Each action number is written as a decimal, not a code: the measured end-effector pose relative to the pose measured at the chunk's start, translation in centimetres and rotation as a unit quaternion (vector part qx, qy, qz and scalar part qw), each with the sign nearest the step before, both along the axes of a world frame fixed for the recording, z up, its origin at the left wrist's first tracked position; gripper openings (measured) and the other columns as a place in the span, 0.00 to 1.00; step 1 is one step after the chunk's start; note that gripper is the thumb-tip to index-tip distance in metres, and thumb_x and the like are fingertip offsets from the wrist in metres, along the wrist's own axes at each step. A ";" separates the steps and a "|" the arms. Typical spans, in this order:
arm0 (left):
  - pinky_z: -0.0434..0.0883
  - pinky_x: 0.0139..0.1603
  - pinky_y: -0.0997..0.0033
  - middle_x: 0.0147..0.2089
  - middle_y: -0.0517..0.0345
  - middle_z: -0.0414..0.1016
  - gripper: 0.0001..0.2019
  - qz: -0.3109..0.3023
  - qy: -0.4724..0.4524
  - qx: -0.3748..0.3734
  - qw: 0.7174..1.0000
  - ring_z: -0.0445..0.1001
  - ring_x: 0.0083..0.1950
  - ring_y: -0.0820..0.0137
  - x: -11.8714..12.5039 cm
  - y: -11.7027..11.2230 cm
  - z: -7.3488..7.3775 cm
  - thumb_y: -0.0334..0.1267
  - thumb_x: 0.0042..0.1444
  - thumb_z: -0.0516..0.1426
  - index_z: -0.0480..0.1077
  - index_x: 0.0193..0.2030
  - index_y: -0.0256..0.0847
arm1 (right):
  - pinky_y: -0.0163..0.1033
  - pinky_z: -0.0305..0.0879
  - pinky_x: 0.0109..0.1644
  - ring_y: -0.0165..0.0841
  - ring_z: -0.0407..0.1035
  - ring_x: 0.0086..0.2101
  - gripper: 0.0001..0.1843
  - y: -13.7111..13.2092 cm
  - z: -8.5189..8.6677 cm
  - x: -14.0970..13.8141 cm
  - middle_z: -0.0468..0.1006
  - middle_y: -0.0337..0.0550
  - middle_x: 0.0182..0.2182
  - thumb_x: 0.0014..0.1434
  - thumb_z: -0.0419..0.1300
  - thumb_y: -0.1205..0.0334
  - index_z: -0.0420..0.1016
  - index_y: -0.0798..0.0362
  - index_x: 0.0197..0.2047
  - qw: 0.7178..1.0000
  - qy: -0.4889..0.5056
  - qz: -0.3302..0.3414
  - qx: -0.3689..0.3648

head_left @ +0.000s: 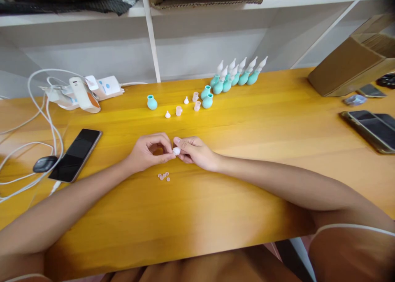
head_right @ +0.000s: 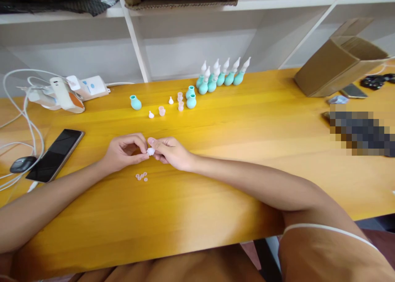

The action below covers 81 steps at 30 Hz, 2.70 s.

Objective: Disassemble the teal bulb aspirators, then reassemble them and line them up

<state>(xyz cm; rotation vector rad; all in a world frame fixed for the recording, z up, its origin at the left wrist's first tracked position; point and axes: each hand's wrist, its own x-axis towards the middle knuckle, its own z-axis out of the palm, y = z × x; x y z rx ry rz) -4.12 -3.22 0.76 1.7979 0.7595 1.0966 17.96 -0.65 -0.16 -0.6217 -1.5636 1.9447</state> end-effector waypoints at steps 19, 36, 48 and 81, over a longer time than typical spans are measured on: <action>0.81 0.41 0.72 0.38 0.57 0.82 0.13 0.001 -0.042 -0.072 0.997 0.82 0.38 0.71 0.1 0.2 -0.3 0.39 0.58 0.76 0.78 0.38 0.39 | 0.34 0.46 0.22 0.23 0.52 0.20 0.35 0.1 0.0 0.1 0.65 0.31 0.21 0.69 0.62 0.27 0.71 0.53 0.31 0.999 0.025 0.023 0.016; 0.82 0.48 0.71 0.41 0.55 0.84 0.08 -0.025 -0.044 -0.090 0.995 0.84 0.43 0.70 0.0 0.3 -0.4 0.35 0.60 0.74 0.80 0.40 0.40 | 0.34 0.44 0.21 0.22 0.50 0.19 0.35 0.2 -0.1 0.0 0.63 0.30 0.20 0.68 0.63 0.28 0.70 0.53 0.31 0.999 0.039 0.010 -0.006; 0.81 0.46 0.71 0.40 0.55 0.83 0.10 -0.021 -0.031 -0.087 0.996 0.83 0.41 0.71 0.0 0.3 -0.3 0.37 0.61 0.74 0.78 0.40 0.39 | 0.34 0.45 0.22 0.23 0.51 0.20 0.34 0.1 0.0 0.1 0.64 0.30 0.21 0.70 0.61 0.28 0.70 0.53 0.31 0.999 0.034 0.012 0.022; 0.72 0.35 0.72 0.34 0.60 0.79 0.04 0.102 0.109 -0.079 0.986 0.77 0.31 0.72 0.5 -0.3 -0.1 0.38 0.69 0.59 0.73 0.42 0.42 | 0.39 0.55 0.36 0.31 0.58 0.29 0.38 7.7 -1.5 1.4 0.63 0.38 0.28 0.73 0.56 0.28 0.67 0.50 0.24 0.925 -0.082 -0.233 0.288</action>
